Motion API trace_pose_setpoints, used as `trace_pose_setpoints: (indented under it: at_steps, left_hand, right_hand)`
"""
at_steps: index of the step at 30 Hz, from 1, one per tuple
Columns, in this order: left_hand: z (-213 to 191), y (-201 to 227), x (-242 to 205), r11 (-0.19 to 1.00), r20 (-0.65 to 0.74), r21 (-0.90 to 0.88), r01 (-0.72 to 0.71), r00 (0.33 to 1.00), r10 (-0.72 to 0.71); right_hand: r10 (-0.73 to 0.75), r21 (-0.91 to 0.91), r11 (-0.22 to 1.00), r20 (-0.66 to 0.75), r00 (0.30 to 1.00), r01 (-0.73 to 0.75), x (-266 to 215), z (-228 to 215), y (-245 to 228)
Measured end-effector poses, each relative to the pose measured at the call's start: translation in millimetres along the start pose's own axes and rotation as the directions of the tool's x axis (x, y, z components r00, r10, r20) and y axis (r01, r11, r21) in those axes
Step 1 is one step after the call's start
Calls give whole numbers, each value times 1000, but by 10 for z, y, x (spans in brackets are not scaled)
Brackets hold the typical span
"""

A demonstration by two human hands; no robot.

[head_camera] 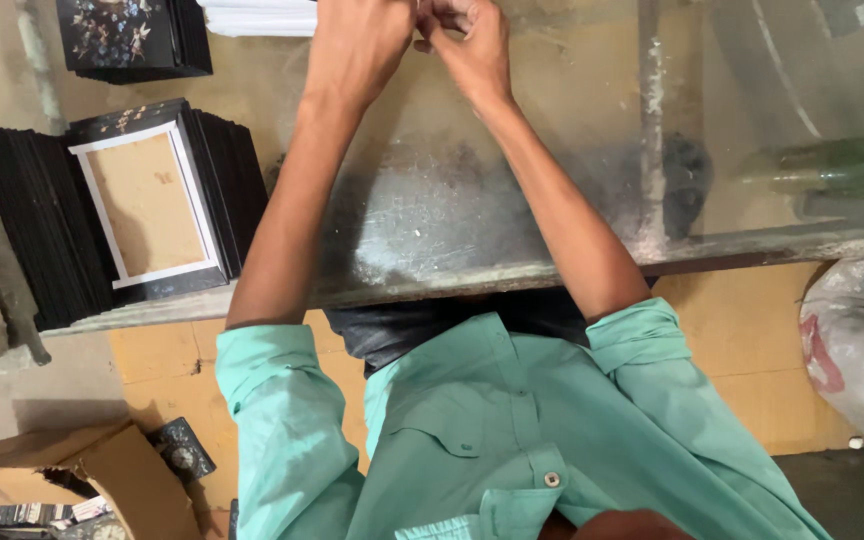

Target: The person assembles small rectangular frames by placing a white mat over a tan backing and pressing it into a black frame. The person repeats this process for multiple frames, stacking the finished units on the table.

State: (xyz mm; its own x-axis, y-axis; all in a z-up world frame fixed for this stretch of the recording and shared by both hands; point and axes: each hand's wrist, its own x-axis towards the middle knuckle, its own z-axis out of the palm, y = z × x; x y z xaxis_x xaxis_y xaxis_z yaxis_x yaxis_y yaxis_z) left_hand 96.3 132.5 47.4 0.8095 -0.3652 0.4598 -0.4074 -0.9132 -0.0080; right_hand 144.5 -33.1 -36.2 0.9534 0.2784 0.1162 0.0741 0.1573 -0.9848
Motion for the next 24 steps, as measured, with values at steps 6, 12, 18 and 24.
trace_pose_setpoints:
  at_steps: [6, 12, 18, 24]
  left_hand:
    - [64, 33, 22, 986, 75, 159, -49, 996, 37]
    - [33, 112, 19, 976, 99, 204, -71, 994, 52]
    - [-221, 128, 91, 996, -24, -22, 91, 995, -92]
    - [-293, -260, 157, 959, -298, -155, 238, 914, -275]
  right_hand:
    - [-64, -21, 998, -49, 997, 64, 87, 28, 144]
    - [-156, -224, 965, -85, 984, 134, 15, 15, 177]
    - [-57, -6, 998, -44, 997, 57, 55, -5, 147]
    - [-139, 55, 989, -10, 990, 139, 127, -53, 368]
